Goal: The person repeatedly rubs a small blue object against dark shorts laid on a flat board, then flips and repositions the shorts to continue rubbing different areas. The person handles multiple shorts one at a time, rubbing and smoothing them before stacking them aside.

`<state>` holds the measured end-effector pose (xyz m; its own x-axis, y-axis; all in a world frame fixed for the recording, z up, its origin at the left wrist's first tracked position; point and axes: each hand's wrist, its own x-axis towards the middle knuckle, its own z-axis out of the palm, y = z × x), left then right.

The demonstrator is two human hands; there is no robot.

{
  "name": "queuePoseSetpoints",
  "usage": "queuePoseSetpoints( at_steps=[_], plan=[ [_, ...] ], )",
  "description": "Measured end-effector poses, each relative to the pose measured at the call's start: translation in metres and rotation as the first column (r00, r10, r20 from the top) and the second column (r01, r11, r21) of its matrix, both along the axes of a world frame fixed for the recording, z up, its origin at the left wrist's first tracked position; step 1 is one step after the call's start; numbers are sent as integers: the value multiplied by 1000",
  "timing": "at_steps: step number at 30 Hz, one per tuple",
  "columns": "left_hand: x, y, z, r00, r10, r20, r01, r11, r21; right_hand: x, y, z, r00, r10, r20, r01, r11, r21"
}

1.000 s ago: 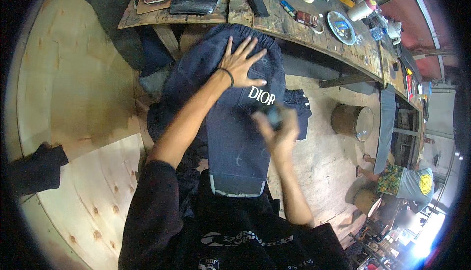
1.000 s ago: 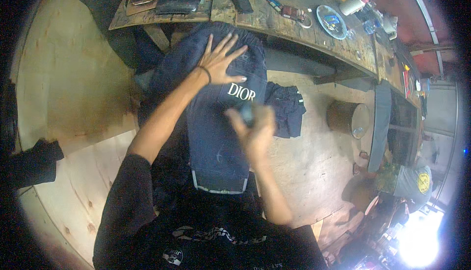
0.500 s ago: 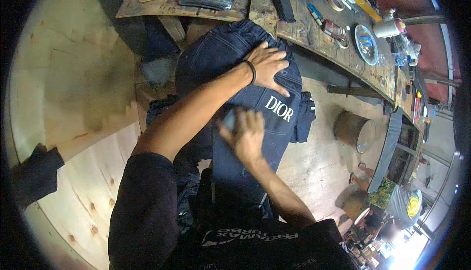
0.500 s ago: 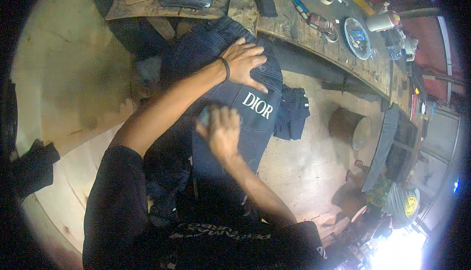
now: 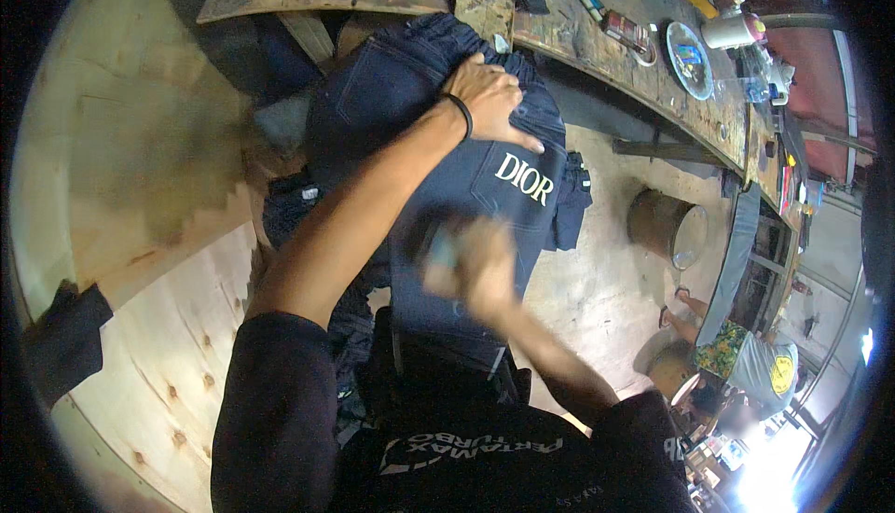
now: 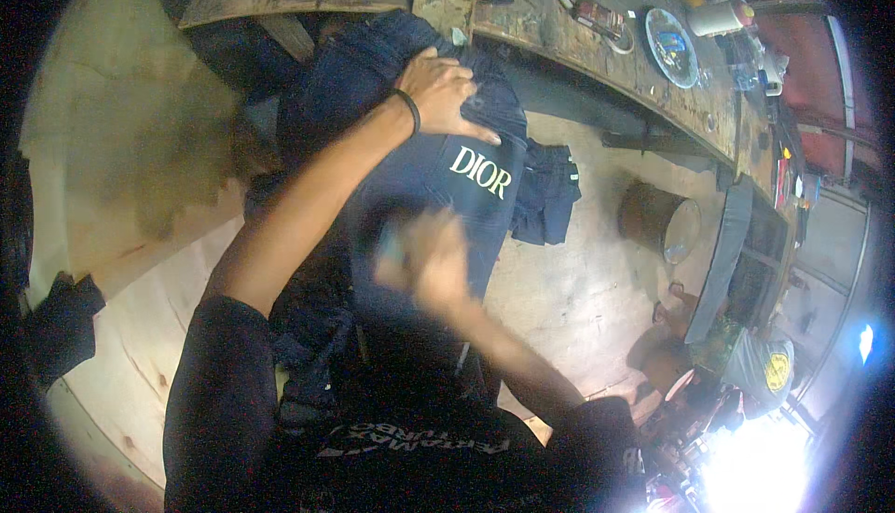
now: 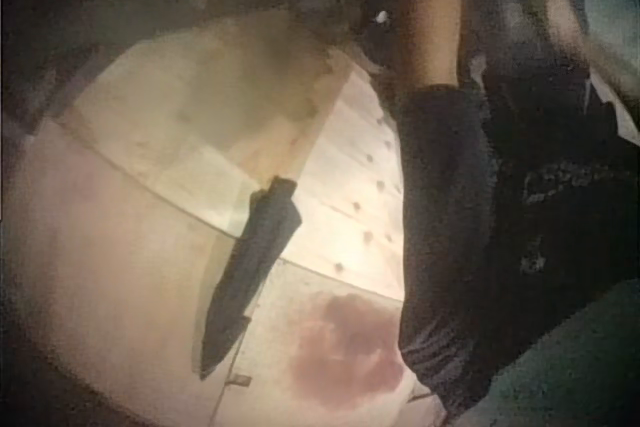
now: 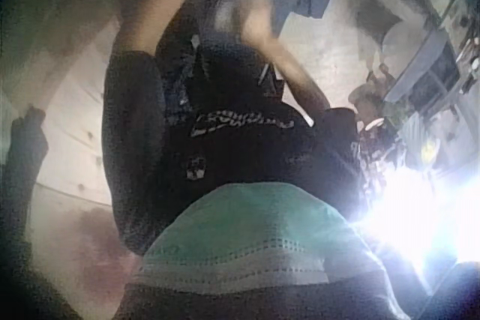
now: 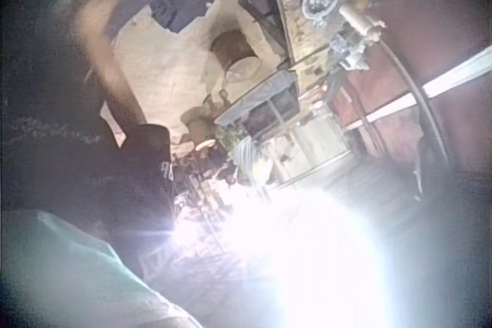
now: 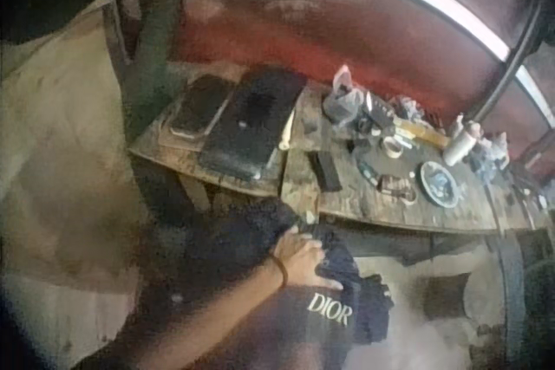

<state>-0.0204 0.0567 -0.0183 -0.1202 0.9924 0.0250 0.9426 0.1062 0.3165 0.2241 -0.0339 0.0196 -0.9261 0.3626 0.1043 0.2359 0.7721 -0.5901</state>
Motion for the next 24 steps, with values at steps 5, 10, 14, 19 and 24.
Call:
queuePoseSetpoints(
  at_steps=[5,10,14,19,24],
  plan=[
    [2,-3,0,999,20,27,-20,1000,10,45,-25,-2,992,116,47,-116,993,-2],
    [6,1,-4,997,56,-44,-57,998,-23,60,-1,-26,960,48,276,-72,994,79],
    [-4,-10,26,995,35,-94,-38,999,-27,110,-44,-31,989,145,-18,-146,989,-38],
    [-8,-35,61,964,224,-144,-246,956,-158,152,-77,-37,998,40,-48,-44,994,-104],
    [38,-28,13,985,174,-17,-170,975,142,67,3,2,949,270,-162,-280,959,-43]
  ],
)
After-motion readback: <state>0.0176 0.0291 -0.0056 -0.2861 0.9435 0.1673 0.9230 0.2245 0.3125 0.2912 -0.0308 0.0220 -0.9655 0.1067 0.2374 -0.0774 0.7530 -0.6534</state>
